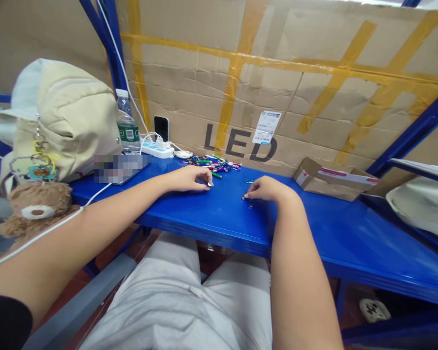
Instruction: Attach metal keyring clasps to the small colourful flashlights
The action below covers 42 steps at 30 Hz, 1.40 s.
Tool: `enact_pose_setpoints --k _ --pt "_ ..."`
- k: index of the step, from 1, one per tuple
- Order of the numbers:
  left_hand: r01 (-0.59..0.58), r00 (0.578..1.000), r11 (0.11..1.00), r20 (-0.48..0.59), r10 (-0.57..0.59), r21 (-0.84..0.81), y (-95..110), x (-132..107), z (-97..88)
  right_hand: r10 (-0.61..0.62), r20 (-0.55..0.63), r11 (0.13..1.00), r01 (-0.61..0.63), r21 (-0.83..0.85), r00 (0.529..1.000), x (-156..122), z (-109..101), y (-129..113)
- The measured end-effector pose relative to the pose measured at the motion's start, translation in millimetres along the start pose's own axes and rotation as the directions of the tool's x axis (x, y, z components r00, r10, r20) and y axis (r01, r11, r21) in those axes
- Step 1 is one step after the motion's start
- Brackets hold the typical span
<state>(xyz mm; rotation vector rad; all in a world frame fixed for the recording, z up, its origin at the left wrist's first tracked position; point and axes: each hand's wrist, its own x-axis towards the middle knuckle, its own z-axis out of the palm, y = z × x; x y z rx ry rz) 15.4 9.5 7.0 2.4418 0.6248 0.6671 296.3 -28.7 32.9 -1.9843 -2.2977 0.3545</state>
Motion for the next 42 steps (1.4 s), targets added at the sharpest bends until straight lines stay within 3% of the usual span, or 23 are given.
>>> enact_pose_setpoints --k 6,19,27,42 --pt "-0.010 1.000 1.000 0.004 0.010 0.006 -2 1 0.9 -0.028 0.036 0.998 0.026 0.064 0.999 -1 0 2" --pt "-0.007 1.000 0.999 0.006 0.007 0.044 0 0 0.6 -0.134 0.020 0.987 0.131 0.094 0.991 4 10 -21" --pt "-0.012 1.000 0.998 0.008 0.012 0.061 -1 0 0.5 -0.091 -0.030 0.992 0.093 0.086 0.995 3 7 -15" --pt "-0.011 1.000 0.997 0.019 0.009 0.082 1 0 -0.6 -0.097 0.032 0.994 0.095 0.050 0.995 1 5 -11"
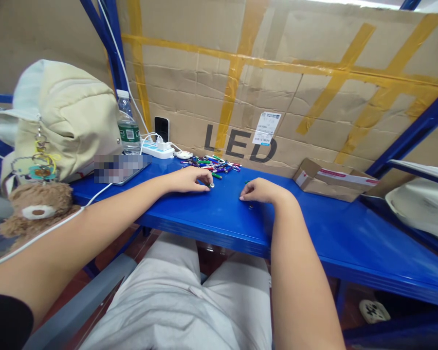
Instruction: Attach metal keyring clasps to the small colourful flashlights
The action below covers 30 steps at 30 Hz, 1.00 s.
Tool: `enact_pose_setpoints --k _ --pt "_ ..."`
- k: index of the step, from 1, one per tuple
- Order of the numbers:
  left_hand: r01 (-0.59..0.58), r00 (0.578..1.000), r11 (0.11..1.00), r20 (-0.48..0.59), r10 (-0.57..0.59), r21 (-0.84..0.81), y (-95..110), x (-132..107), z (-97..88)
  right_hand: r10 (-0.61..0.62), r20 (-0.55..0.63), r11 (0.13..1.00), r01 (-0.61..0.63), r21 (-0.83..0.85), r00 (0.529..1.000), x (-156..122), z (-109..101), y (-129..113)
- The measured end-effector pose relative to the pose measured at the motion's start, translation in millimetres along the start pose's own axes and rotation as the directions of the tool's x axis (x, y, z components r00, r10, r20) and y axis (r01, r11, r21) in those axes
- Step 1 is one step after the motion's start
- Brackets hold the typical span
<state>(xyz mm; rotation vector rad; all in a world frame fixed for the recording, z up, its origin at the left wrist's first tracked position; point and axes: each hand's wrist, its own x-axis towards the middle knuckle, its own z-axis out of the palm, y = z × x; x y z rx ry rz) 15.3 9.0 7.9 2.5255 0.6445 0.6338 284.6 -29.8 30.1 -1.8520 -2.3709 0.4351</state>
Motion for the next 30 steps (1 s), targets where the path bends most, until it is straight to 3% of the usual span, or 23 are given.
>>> enact_pose_setpoints --k 9,13,15,18,21,24,30 --pt "0.031 1.000 0.999 -0.002 -0.031 0.004 2 0 0.2 0.007 0.012 1.000 -0.007 0.006 1.000 1 5 -15" --pt "0.057 0.998 0.996 -0.020 -0.059 -0.062 -1 1 2.2 -0.098 -0.093 0.989 0.108 0.105 0.991 -2 7 -27" --pt "0.062 0.998 0.991 -0.022 -0.065 -0.121 -2 2 3.5 -0.172 -0.243 0.958 0.219 0.183 0.955 -1 9 -36" --pt "0.060 0.998 0.976 -0.011 -0.064 -0.209 -3 3 5.2 -0.243 -0.458 0.897 0.378 0.229 0.855 6 16 -48" --pt "0.097 0.995 0.958 0.015 -0.097 -0.269 -3 3 6.9 -0.306 -0.535 0.859 0.471 0.201 0.787 15 25 -55" --pt "0.141 0.990 0.937 0.028 -0.139 -0.321 -2 4 8.4 -0.331 -0.556 0.838 0.509 0.199 0.762 22 31 -58" --pt "0.165 0.986 0.916 0.041 -0.161 -0.365 -3 4 8.7 -0.331 -0.542 0.826 0.515 0.228 0.772 22 31 -54"
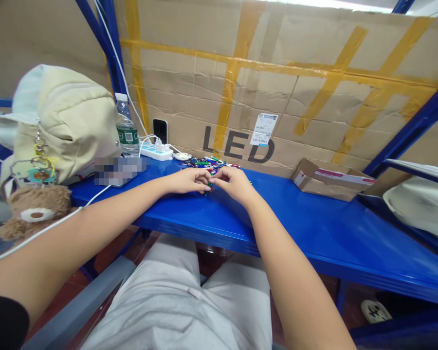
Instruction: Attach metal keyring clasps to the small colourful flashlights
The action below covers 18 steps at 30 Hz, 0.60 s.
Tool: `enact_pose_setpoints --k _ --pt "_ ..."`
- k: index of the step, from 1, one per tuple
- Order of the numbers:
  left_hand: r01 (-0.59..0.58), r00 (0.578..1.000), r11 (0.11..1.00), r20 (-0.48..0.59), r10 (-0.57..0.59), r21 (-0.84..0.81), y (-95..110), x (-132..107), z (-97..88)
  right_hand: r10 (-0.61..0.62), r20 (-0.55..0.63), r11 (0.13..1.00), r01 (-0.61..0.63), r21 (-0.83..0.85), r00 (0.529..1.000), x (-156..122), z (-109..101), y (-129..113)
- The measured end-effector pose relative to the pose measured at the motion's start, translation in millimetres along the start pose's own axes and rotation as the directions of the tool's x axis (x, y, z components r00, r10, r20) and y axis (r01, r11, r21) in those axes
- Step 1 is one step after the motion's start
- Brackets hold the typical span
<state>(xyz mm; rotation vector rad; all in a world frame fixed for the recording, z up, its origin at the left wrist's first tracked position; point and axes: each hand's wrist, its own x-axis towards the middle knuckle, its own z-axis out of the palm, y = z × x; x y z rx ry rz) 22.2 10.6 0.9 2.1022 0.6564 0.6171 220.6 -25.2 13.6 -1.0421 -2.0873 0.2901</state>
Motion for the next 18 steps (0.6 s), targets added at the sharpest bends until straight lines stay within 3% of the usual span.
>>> enact_pose_setpoints --k 10,12,15,18 --pt "0.063 0.997 0.995 -0.027 -0.066 -0.076 -2 3 -0.5 -0.132 0.034 0.988 0.134 -0.071 0.991 2 0 -3" --pt "0.058 0.998 0.997 -0.028 -0.060 -0.060 0 2 -1.0 -0.075 -0.007 0.988 0.074 -0.133 0.997 0 -10 -3" --pt "0.058 0.998 0.998 -0.036 -0.059 -0.022 4 0 -1.3 0.115 -0.106 0.966 -0.136 -0.218 0.988 -9 -39 5" --pt "0.060 0.997 0.998 -0.047 -0.060 -0.003 8 -1 -0.9 0.301 0.012 0.920 -0.287 -0.266 0.954 -24 -74 22"
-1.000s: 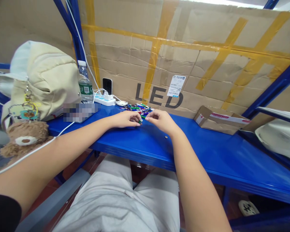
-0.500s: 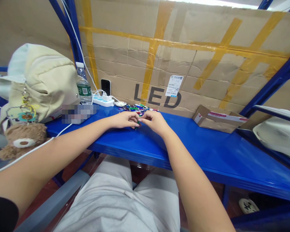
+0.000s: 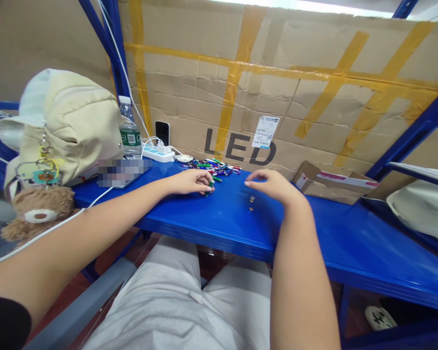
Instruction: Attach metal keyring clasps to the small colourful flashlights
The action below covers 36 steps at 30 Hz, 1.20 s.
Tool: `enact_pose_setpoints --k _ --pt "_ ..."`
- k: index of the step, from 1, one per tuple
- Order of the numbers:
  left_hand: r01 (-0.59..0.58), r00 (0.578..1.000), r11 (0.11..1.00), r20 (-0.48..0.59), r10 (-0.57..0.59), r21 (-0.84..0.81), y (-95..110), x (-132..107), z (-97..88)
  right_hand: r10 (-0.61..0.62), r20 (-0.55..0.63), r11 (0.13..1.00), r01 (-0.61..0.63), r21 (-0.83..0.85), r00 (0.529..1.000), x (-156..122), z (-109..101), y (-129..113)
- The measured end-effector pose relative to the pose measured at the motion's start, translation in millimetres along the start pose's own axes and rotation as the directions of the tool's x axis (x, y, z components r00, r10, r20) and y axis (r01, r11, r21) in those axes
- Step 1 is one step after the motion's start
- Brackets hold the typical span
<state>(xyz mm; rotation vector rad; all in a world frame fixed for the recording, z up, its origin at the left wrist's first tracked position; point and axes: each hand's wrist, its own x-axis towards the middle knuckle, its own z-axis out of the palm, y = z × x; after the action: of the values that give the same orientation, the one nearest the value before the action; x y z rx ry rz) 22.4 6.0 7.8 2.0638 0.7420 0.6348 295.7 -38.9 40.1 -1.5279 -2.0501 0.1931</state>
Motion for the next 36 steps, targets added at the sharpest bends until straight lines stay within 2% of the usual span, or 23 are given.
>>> enact_pose_setpoints --k 1,3,5,14,17,19,23,26,30,33,36 --pt "-0.004 1.000 1.000 0.000 0.004 0.001 1 0 0.1 0.048 0.104 0.999 -0.048 -0.011 0.993 -3 -7 10" --pt "-0.007 1.000 1.000 0.003 0.007 0.000 1 0 0.3 0.135 0.284 0.991 -0.132 -0.029 0.949 -8 -13 25" --pt "0.004 1.000 1.000 0.003 -0.004 -0.008 0 1 0.4 0.165 0.379 0.986 -0.168 -0.025 0.911 -9 -12 32" --pt "-0.005 1.000 1.000 0.011 0.005 0.008 -5 3 -0.9 0.237 0.430 0.971 -0.199 -0.132 0.871 -1 1 29" --pt "-0.006 1.000 1.000 0.011 0.006 0.010 -5 2 -0.9 0.236 0.417 0.970 -0.190 -0.149 0.878 0 2 31" --pt "-0.012 1.000 1.000 0.010 0.012 0.019 -4 2 -0.7 0.189 0.380 0.979 -0.144 -0.143 0.905 0 4 28" --pt "-0.029 1.000 0.998 0.007 0.029 0.048 -3 1 -0.4 -0.046 0.168 0.999 0.049 -0.015 0.985 3 16 6" --pt "-0.043 0.999 0.997 0.013 0.042 0.062 -4 1 -0.8 -0.201 0.017 0.972 0.197 0.130 0.979 6 31 -19" --pt "-0.087 0.996 0.993 0.035 0.084 0.081 -8 3 -2.0 -0.337 -0.068 0.910 0.343 0.232 0.939 9 50 -41" --pt "-0.125 0.992 0.987 0.040 0.122 0.102 -11 3 -2.1 -0.371 -0.078 0.890 0.378 0.255 0.925 11 58 -46" --pt "-0.168 0.986 0.977 0.040 0.164 0.134 -13 4 -1.7 -0.352 -0.086 0.898 0.362 0.250 0.932 12 61 -46"
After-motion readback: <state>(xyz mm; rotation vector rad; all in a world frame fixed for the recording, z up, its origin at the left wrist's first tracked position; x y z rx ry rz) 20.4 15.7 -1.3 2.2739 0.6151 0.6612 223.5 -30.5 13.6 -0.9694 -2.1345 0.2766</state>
